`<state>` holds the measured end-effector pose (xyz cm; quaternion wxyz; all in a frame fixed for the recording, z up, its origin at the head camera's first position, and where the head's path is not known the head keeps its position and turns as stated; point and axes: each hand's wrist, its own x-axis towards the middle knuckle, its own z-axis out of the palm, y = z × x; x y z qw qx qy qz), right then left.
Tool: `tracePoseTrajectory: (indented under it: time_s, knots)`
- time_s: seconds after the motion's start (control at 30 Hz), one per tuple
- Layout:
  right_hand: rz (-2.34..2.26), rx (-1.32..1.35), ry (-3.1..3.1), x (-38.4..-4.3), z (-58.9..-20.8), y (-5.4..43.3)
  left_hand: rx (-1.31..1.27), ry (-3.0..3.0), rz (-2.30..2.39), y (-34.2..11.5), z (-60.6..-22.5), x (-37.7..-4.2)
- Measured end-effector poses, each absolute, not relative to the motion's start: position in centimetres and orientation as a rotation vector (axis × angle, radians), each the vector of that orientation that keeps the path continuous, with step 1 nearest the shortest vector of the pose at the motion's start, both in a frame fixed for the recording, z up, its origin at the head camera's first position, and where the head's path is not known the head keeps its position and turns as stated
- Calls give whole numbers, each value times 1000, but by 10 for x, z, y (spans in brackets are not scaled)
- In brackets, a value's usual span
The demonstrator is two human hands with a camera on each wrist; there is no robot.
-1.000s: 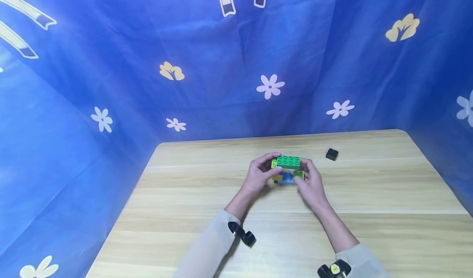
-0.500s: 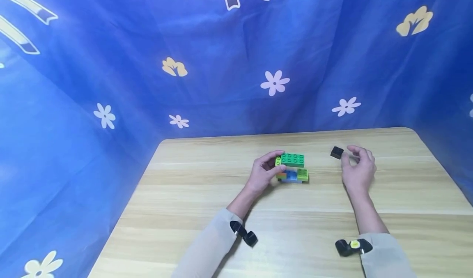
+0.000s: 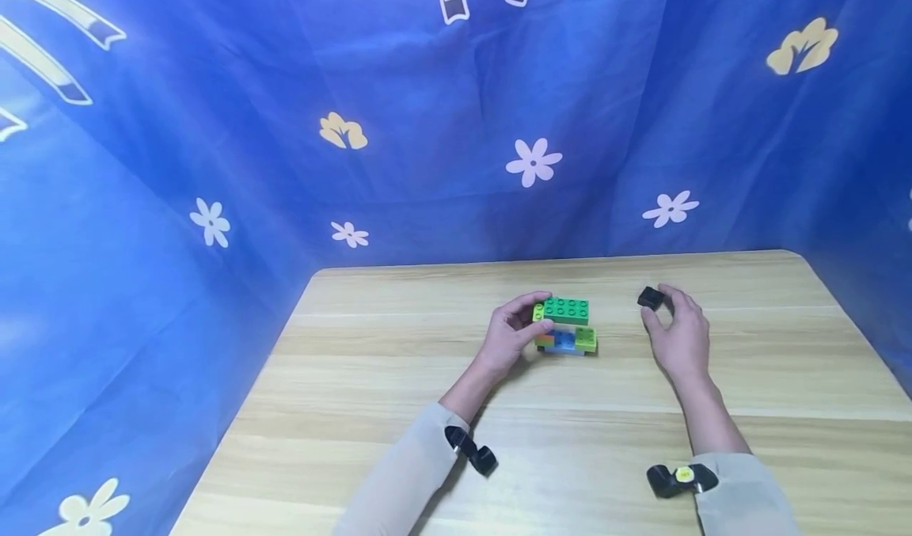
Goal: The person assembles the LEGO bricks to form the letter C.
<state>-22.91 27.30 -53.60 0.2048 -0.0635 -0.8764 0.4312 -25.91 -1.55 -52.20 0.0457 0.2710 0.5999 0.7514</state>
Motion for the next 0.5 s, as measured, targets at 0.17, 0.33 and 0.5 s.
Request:
tracePoseTrajectory:
  time_s: [0.17, 0.33, 0.5]
  knots:
    - [1194, -151, -2434, -229, -540, 273, 844, 1826, 2288, -15, -522, -260]
    - [1213, -143, -2426, -228, -538, 272, 858, 1841, 2276, -15, -522, -260]
    - [1224, -141, -2447, -228, -536, 272, 880, 1897, 2206, -15, -522, -260]
